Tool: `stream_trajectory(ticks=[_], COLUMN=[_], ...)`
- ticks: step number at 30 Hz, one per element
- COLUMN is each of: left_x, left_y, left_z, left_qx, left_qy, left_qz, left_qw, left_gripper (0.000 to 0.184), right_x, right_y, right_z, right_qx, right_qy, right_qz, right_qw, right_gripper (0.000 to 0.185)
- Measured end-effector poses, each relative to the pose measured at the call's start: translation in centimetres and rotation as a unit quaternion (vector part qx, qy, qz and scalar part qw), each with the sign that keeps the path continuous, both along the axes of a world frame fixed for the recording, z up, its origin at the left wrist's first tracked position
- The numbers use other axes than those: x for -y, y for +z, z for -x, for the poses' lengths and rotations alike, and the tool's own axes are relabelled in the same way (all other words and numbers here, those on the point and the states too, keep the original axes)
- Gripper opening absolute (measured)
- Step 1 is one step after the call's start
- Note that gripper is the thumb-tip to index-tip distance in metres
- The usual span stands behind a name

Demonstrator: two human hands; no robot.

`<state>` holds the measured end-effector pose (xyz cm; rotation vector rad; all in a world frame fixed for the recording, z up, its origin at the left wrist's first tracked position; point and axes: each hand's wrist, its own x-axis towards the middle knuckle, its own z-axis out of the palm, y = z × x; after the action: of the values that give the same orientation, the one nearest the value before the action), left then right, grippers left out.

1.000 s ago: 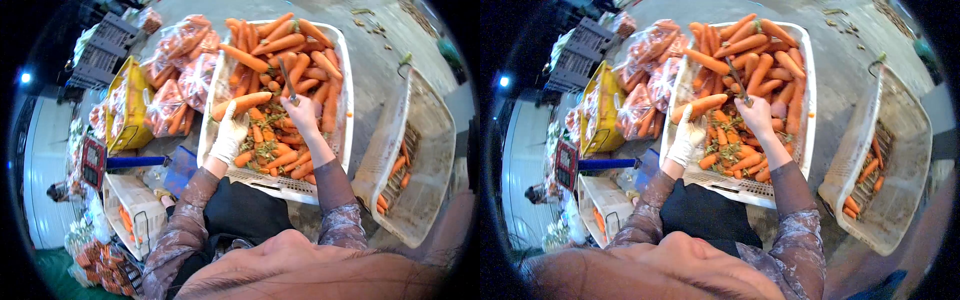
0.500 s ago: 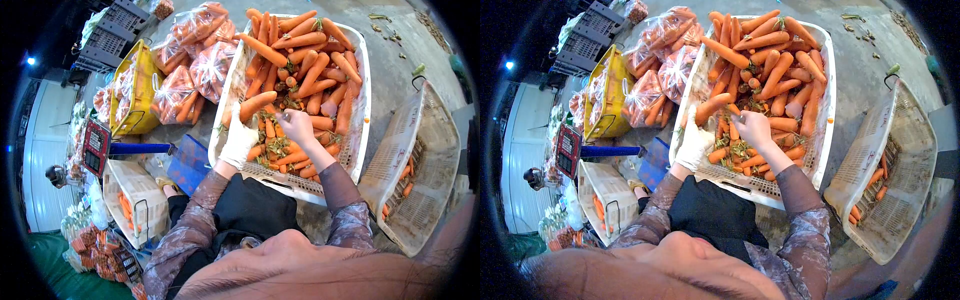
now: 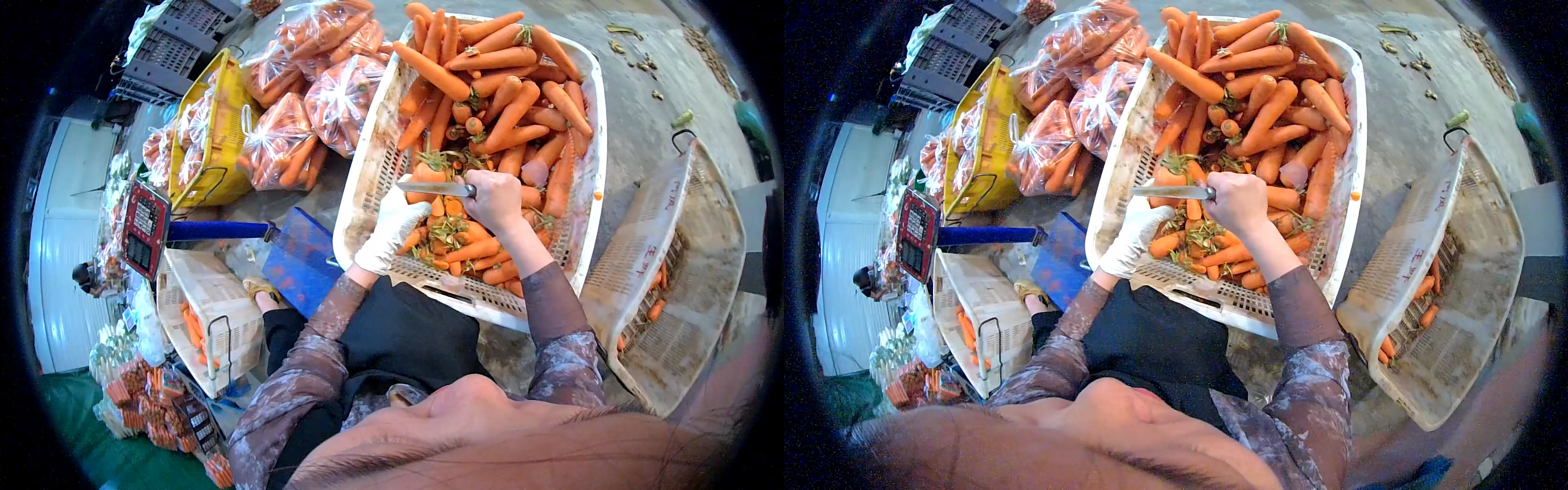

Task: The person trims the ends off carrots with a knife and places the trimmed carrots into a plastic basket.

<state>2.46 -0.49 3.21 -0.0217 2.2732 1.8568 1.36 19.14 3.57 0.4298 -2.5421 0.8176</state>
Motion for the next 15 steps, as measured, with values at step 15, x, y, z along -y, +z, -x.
stream_trajectory(ticks=[15], left_x=[0.5], left_y=[2.8], left_z=[-0.6], left_qx=[-0.053], left_qy=[-0.128], left_qz=[-0.186], left_qw=[0.973], left_gripper=[0.049], right_x=[-1.4], right_y=[-1.7], right_z=[1.4], right_qx=[0.375], right_qy=[-0.104], right_qz=[-0.154], right_qw=[0.908], right_gripper=[0.021])
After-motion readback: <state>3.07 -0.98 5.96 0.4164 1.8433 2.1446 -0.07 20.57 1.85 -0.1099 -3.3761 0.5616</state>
